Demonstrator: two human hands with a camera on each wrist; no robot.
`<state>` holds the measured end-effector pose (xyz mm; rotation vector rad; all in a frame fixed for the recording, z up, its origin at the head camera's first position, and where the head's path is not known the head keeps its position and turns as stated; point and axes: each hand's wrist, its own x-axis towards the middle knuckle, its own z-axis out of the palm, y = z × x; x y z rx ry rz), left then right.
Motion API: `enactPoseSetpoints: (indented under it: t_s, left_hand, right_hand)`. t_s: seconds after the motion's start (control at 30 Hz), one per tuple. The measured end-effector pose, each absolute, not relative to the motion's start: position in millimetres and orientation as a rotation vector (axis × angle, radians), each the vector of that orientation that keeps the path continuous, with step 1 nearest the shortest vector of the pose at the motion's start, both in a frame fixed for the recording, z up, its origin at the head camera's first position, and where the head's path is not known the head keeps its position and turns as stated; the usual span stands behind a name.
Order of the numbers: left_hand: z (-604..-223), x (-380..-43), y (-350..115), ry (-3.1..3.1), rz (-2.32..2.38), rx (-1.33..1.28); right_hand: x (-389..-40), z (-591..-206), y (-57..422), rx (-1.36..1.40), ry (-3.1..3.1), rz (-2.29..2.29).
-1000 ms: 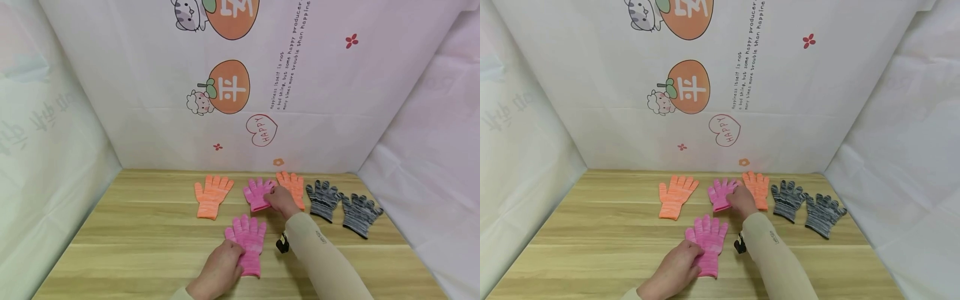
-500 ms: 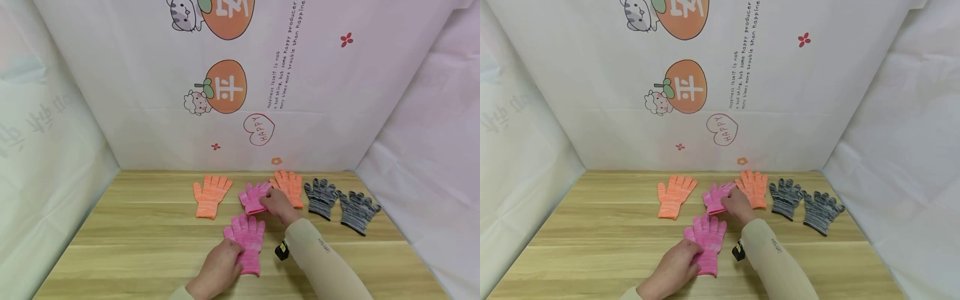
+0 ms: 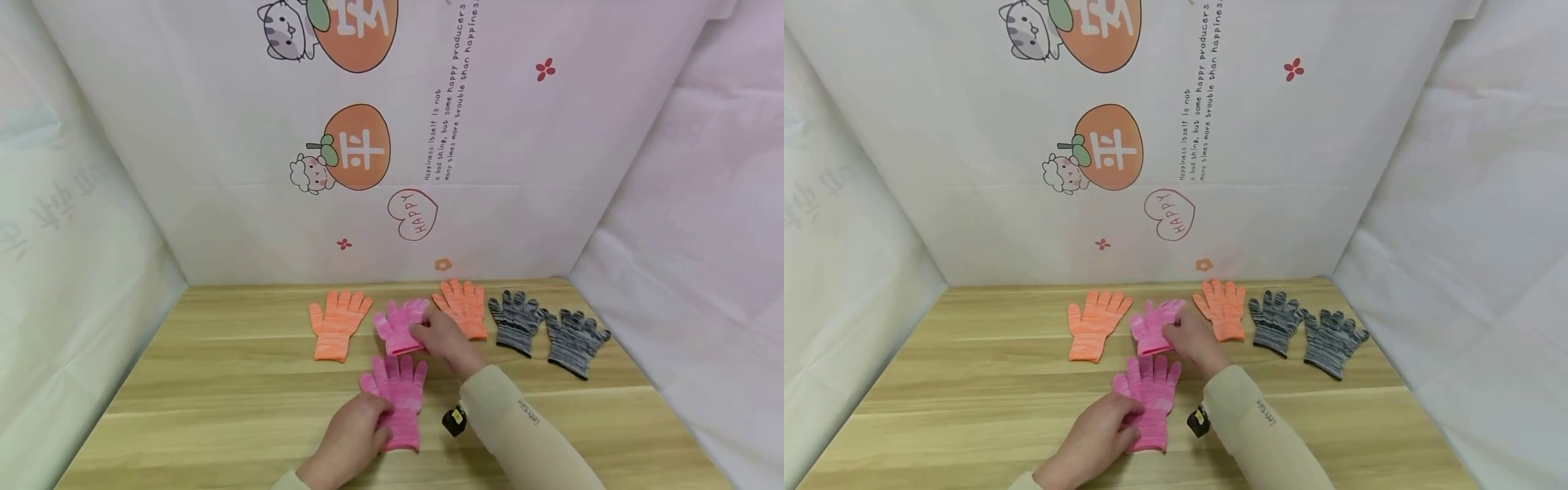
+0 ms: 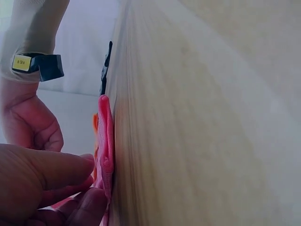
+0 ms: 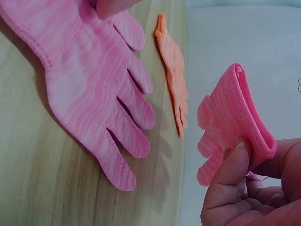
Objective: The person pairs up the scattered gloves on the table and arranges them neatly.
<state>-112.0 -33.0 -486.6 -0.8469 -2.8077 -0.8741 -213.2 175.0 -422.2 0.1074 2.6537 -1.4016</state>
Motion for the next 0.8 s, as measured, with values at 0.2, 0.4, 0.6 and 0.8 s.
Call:
enactPoseSetpoints:
  t_s: [0.2,0.4,0.6,0.8]
  left_hand:
    - [-486.7,-112.3,-34.0,-2.788,-0.910,-0.825]
    - [-485.6,-115.7,-35.5,-2.762,-1.026,-0.787]
    - [-478.3,-124.7,-38.0,-2.712,-1.214,-0.661]
    - [-468.8,-137.7,-37.8,-2.672,-1.457,-0.435]
  right_hand:
    - [-203.1,-417.6,171.9,0.066,2.684,-1.411]
    - [-193.1,-416.8,168.8,0.010,2.629,-1.540]
    - [-184.7,-419.1,166.8,-0.018,2.638,-1.561]
    - [-175.9,-418.8,165.4,-0.038,2.613,-1.574]
